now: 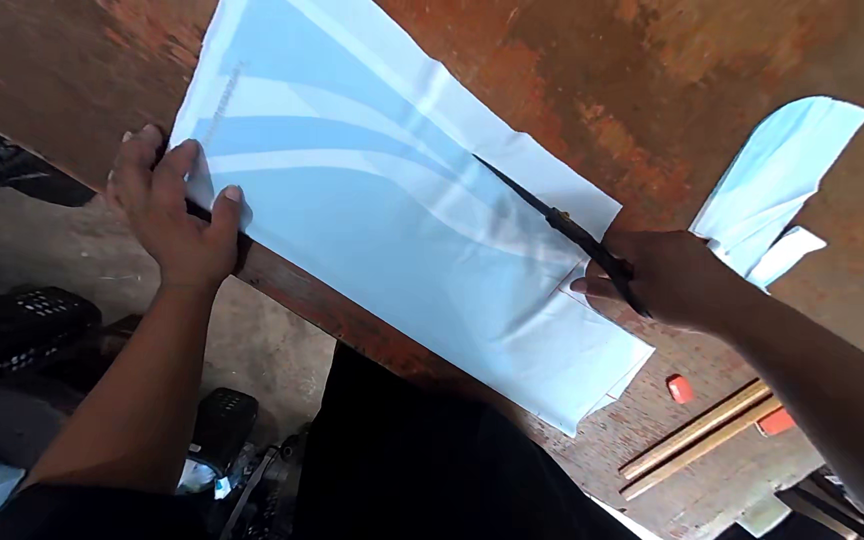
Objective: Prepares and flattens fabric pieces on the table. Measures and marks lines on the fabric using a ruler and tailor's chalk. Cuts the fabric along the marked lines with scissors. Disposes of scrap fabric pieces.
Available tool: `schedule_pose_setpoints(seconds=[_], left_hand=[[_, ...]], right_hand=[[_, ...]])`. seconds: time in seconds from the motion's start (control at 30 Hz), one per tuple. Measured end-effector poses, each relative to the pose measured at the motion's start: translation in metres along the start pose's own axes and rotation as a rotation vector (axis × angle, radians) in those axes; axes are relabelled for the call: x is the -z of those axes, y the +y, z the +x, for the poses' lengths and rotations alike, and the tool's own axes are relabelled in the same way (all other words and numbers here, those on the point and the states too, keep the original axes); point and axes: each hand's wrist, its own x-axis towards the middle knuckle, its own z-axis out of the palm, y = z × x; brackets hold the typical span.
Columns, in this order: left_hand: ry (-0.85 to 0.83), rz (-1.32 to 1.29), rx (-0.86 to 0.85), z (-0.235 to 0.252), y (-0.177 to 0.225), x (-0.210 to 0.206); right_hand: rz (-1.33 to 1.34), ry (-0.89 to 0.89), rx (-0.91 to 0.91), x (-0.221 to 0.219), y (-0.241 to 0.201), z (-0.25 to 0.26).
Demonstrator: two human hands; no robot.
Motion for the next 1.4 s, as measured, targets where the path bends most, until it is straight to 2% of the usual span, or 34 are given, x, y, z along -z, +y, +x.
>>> schedule_pose_setpoints(seconds=[0.13,0.3,0.43,0.57,0.73,0.83,0.97,1.1,1.23,1.4], left_hand=[[0.006,-0.002,0.007,-0.001,-0.001,0.000],[0.015,-0.018,0.006,-0.001,0.000,-0.001],[0.035,-0.025,0.004,0.000,0.000,-0.002],[0.041,-0.031,0.008,0.000,-0.001,-0.004],[0.051,-0.047,0.006,-0.001,0.001,-0.004],[0.048,-0.027,0.014,0.000,0.000,-0.005],[0.047,-0.027,0.018,-0.002,0.001,-0.004],[0.051,-0.017,0.017,0.000,0.004,-0.004],[0.056,-0.022,0.026,0.000,0.005,-0.003],[0.041,-0.021,0.039,0.001,0.008,-0.002]], right_hand=[[-0.006,-0.098,-0.087,0.011,-0.023,0.005],[-0.017,-0.043,-0.022,0.011,-0.032,0.030],[-0.088,-0.034,-0.032,0.014,-0.032,0.032],[-0.059,-0.121,-0.072,0.029,-0.059,0.047],[-0.139,-0.051,-0.055,0.031,-0.062,0.065],[-0.125,-0.070,-0.057,0.037,-0.064,0.065],[-0.066,-0.110,-0.034,0.048,-0.091,0.078],[-0.093,-0.036,-0.030,0.047,-0.096,0.092],[-0.113,-0.069,-0.027,0.056,-0.101,0.094],[-0.134,-0.107,-0.050,0.065,-0.131,0.115]])
